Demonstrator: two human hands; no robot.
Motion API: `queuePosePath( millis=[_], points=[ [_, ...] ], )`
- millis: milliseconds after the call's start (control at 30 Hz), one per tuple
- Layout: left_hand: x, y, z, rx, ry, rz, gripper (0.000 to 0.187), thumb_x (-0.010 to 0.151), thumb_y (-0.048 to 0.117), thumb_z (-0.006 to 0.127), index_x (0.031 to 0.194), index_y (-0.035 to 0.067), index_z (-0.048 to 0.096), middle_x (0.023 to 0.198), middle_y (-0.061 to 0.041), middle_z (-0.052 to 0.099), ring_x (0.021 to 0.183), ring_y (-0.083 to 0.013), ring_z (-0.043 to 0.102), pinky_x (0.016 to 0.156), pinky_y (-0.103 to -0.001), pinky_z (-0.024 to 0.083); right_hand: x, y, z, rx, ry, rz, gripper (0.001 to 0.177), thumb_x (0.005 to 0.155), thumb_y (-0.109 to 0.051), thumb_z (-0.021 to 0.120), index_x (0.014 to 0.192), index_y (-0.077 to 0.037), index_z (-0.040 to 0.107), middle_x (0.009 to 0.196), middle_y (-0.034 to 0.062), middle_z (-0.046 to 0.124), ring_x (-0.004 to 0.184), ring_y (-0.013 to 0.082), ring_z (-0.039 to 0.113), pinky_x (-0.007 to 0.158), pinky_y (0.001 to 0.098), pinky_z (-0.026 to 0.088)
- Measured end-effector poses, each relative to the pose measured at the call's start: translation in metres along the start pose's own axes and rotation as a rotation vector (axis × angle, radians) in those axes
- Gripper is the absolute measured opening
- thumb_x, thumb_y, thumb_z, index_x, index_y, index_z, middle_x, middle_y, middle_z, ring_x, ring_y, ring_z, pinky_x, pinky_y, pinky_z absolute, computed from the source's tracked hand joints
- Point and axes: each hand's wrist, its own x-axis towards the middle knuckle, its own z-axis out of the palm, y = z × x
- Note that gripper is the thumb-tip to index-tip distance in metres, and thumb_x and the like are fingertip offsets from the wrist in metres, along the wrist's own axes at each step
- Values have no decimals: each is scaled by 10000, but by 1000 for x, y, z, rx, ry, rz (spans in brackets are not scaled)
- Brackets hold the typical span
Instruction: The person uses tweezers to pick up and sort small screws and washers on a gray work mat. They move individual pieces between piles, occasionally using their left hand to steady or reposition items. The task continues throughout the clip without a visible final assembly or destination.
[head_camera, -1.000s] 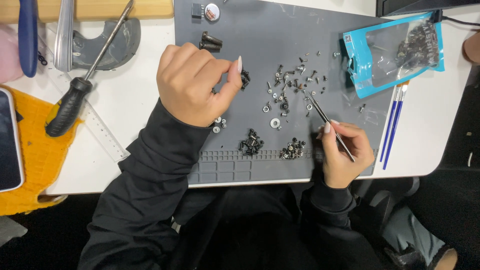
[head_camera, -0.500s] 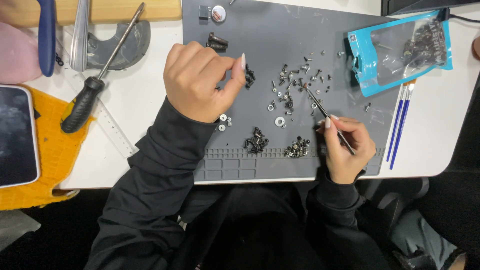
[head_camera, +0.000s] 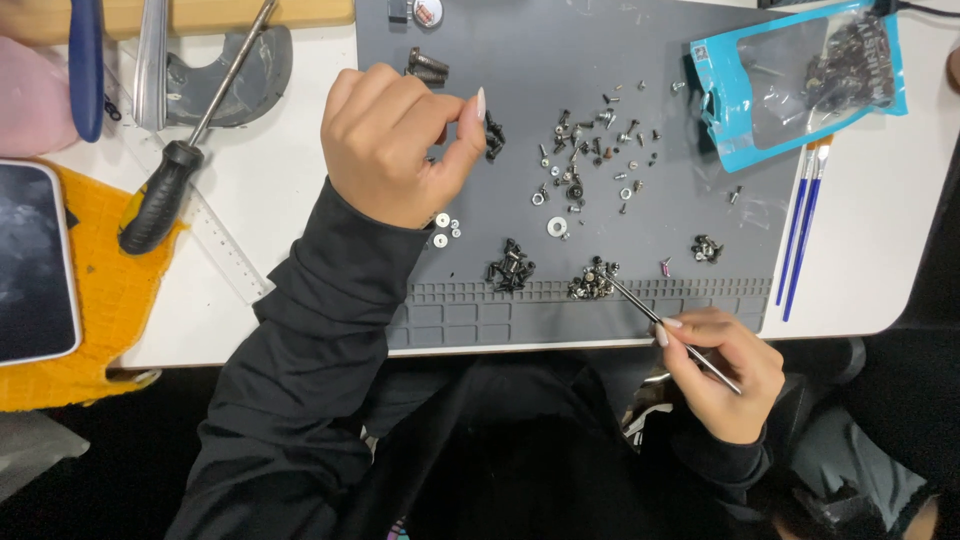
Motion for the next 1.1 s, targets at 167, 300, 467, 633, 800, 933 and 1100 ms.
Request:
queuePosePath(
  millis=[167, 300, 467, 633, 800, 933, 1100],
  points=[
    [0, 1, -1, -10, -6, 2, 342, 990, 105, 766, 689, 139, 608, 635, 15, 508, 615, -212, 431, 615, -364, 293, 0, 3, 1, -35, -18, -7, 99, 928, 131, 762, 933, 66, 689, 916, 199, 732, 816, 260, 708, 793, 317, 571],
    [2, 0, -1, -11, -14, 4, 340, 980, 96, 775, 689, 139, 604, 638, 13, 527, 618, -213, 447, 617, -367, 295, 1, 5, 1, -62, -35, 2, 98, 932, 113, 770, 921, 53, 694, 904, 179, 734, 821, 252, 714, 778, 303, 570],
    [1, 0, 0, -22, -12, 2, 346, 987, 98, 770, 689, 144, 601, 640, 19, 498, 619, -212, 419, 621, -363, 298, -2, 1, 1, -42, -4, 52, 84, 938, 124, 762, 939, 74, 693, 927, 198, 727, 839, 258, 703, 798, 308, 563],
    [0, -1, 0, -22, -11, 9, 317, 978, 96, 778, 708, 138, 616, 653, 10, 508, 623, -218, 418, 621, -366, 288, -4, 2, -10, 7, 10, 141, 105, 961, 148, 730, 972, 72, 658, 969, 217, 715, 858, 247, 682, 793, 282, 532],
    [0, 0, 0, -35, -17, 20, 302, 968, 89, 788, 708, 136, 642, 640, 12, 513, 621, -214, 429, 619, -361, 299, -12, 29, -18, 66, 198, 146, 121, 1051, 65, 709, 1092, 55, 596, 1052, 231, 675, 961, 269, 667, 914, 314, 536],
    [0, 0, 0, -29, -21, 21, 297, 975, 98, 784, 713, 133, 648, 643, 14, 529, 622, -215, 444, 622, -361, 309, 3, 39, -4, 93, 315, 158, 109, 1081, 33, 696, 1152, 50, 616, 985, 192, 646, 803, 247, 677, 786, 287, 539],
    [-1, 1, -1, -33, -38, 22, 303, 969, 79, 794, 714, 139, 642, 650, 15, 522, 626, -219, 440, 633, -361, 311, 20, 53, 14, 338, 352, 199, 258, 1141, -184, 535, 1238, 50, 583, 1061, 315, 660, 876, 368, 694, 723, 364, 584]
  ],
)
